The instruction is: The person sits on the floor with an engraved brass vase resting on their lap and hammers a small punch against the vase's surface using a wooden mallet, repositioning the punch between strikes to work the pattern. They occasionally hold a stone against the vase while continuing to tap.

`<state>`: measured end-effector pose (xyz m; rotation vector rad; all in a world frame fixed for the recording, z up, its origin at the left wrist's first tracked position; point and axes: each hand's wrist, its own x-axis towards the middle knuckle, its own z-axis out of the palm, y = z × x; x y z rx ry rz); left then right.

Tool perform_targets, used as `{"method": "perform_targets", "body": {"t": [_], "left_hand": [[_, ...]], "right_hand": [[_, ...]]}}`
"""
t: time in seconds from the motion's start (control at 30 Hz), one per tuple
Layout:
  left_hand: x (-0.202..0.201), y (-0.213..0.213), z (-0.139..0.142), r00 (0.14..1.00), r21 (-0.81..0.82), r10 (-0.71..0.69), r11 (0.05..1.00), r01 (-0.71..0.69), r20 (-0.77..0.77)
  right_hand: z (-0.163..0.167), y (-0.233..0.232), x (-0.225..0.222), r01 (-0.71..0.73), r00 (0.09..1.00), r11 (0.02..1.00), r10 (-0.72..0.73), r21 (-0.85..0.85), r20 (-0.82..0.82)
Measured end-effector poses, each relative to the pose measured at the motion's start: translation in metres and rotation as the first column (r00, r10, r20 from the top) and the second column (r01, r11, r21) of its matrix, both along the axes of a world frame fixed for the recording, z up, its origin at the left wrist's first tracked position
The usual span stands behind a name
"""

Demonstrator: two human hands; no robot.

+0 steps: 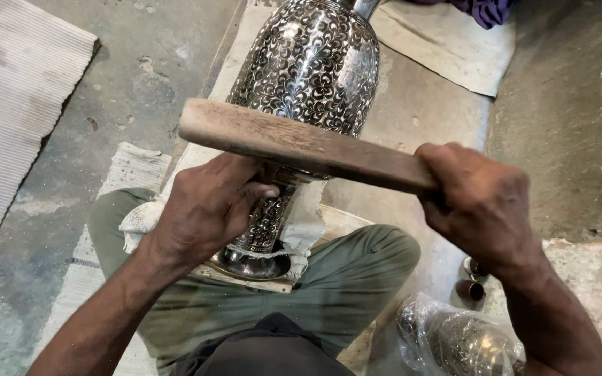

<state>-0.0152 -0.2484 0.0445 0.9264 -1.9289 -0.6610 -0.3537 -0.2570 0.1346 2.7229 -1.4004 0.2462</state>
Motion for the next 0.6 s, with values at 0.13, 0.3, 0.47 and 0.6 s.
{"method": "perform_targets", "body": {"t": [0.13,0.3,0.47,0.6], "left_hand": [[0.000,0.004,0.004,1.000,0.033,-0.001,0.999,0.001,-0.024],[0.001,0.003,0.004,0.999,-0.030,0.017,0.999,-0.018,-0.046],[0.007,0.000,-0.003,0.996,0.077,0.049,0.996,-0.043,-0.073],[0.009,0.002,-0.004,0.995,0.128,0.101,0.987,-0.098,-0.016]], "right_hand": [[0.004,0.002,0.002,-0.005,1.000,1.000,0.005,0.015,0.013],[0.009,0.007,0.007,0.034,0.999,0.998,-0.036,0.053,0.034],[0.018,0.008,0.011,-0.017,1.000,0.998,0.016,-0.054,-0.023],[0.020,-0.003,0.012,0.060,0.987,0.987,-0.081,0.147,0.140]]}}
